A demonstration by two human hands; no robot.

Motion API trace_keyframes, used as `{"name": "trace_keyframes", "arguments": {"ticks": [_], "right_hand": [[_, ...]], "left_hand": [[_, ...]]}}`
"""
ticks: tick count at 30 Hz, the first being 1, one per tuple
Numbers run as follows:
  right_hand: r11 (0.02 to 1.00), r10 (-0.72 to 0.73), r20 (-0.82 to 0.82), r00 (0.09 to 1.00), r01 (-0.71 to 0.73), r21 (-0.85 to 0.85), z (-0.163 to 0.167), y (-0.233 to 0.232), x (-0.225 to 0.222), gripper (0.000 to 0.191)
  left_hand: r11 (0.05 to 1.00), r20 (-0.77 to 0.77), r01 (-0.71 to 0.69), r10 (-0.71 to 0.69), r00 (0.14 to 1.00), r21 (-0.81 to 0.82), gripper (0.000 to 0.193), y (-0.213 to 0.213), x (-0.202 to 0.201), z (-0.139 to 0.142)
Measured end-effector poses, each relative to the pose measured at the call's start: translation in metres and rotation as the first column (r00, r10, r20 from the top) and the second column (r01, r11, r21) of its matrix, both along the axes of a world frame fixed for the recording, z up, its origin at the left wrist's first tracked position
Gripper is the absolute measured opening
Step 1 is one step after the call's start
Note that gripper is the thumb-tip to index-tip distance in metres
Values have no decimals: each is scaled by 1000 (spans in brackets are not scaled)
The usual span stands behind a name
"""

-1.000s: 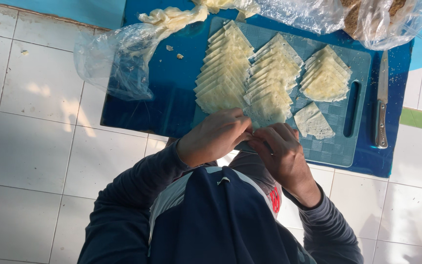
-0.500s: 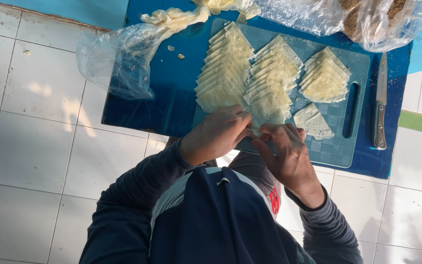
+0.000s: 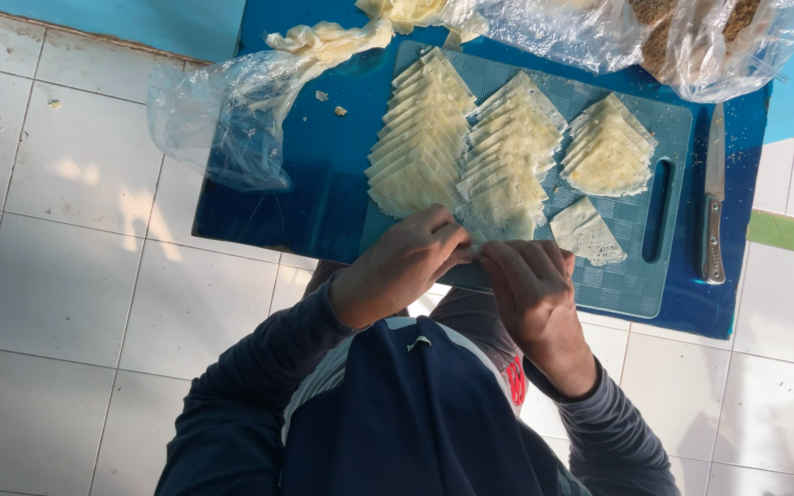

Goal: The person folds triangular pastry pockets from thin pastry sheets on a cutting board, spoons a brown filling from a plastic bag into each wrapper, and folds and seals them into triangular shapes, arranging the finished pastries in rows on the board.

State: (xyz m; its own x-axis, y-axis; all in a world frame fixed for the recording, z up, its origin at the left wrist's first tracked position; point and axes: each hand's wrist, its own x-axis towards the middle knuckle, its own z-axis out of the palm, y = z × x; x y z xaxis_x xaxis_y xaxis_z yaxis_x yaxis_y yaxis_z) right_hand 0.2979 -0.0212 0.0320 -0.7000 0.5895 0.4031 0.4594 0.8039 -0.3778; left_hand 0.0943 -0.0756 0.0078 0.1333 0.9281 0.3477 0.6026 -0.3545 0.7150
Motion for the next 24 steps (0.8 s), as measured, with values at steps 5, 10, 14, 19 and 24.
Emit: {"name": "trace_keyframes", "arguments": {"ticks": [5,10,14,19,24], "right_hand": [[1000,10,48,999,-8,-30,2,3,0,25],[999,-25,16,1000,25,27,-3,5,-3,20],[999,-32,-1,999,32,18,-6,3,-2,19],[999,-32,-52,998,32,2,-7,3,-2,23],[997,17,20,1000,-19,72,-2,-5,1,22]], "left_hand": [[999,-36,-16,15,999,-33,16,1,-2,3],[997,60,-68,66,996,34,18,3,-1,6],[997,3,-64,63,998,49,16,0,1,2],[997,-46,-7,11,999,74,13,0,0,-1],[998,-124,-3,11,992,70,9,-14,3,3]]}}
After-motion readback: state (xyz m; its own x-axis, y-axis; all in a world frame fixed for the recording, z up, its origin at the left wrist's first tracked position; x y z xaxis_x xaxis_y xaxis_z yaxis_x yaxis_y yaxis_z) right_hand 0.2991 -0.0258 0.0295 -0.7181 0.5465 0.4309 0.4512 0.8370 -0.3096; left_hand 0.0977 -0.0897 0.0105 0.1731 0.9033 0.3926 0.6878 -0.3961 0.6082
